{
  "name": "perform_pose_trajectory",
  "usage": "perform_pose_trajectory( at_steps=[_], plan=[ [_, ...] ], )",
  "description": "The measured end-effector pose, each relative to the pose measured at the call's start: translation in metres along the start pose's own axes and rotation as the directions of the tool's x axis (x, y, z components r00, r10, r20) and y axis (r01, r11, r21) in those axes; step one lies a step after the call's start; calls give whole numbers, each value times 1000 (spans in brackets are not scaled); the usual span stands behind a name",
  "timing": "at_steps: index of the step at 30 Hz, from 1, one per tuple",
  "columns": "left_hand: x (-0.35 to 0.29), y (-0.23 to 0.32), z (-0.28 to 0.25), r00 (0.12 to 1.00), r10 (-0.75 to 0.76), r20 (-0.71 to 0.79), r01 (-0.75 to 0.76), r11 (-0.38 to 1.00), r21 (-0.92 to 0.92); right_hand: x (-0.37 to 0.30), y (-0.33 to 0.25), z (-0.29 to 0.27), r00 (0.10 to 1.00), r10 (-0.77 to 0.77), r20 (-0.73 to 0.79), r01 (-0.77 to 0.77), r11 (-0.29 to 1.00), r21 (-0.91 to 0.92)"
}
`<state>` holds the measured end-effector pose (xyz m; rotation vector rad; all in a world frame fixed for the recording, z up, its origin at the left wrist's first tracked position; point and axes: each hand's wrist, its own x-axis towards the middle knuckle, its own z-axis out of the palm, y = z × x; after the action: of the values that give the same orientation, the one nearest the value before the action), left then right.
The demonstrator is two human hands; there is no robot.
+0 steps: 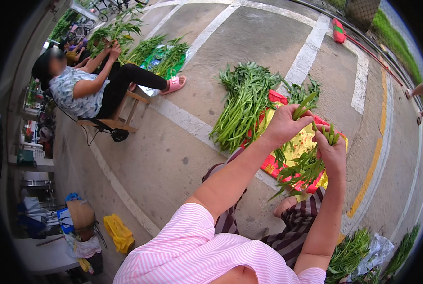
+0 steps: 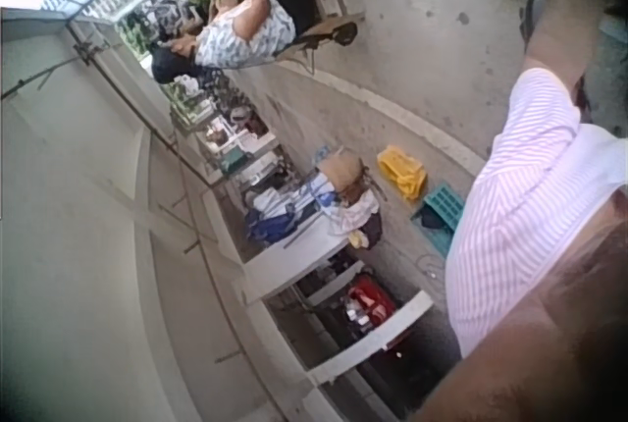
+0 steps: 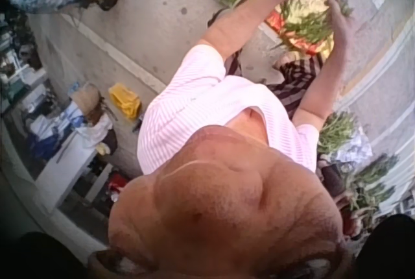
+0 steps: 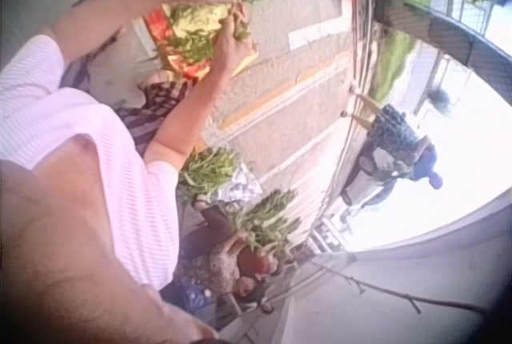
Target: The person picks leaves and stems from bundles of water spinach by hand, sorting the edible parts onto a plastic sheet on the ground.
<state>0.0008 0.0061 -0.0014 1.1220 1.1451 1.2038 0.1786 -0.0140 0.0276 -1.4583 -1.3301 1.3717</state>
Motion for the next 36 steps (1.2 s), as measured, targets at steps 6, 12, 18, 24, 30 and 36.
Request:
perform_pose_trajectory(
  at_steps=[6, 12, 18, 24, 30, 36],
  plan=[
    [3, -1, 11, 991, -41, 125, 68, 972, -223, -2, 0, -14, 1000, -6, -20, 5, 999, -34],
    [1, 16, 1, 985, -174, -15, 168, 968, -187, 0, -13, -17, 998, 60, -1, -60, 996, 65],
    [-3, 22, 11, 986, -82, 148, 100, 988, -119, 3, 1, -26, 997, 52, 56, -59, 989, 136],
    [-4, 16, 11, 985, -23, 170, 11, 997, 71, 2, 0, -21, 995, 89, 52, -94, 989, 114],
    [-5, 16, 7, 981, -47, 189, 23, 991, 129, 1, -2, -22, 992, 113, 54, -117, 990, 78],
    [-4, 9, 11, 971, 142, 193, -215, 872, 440, 1, 2, -26, 995, 76, 68, -76, 997, -1]
  ],
)
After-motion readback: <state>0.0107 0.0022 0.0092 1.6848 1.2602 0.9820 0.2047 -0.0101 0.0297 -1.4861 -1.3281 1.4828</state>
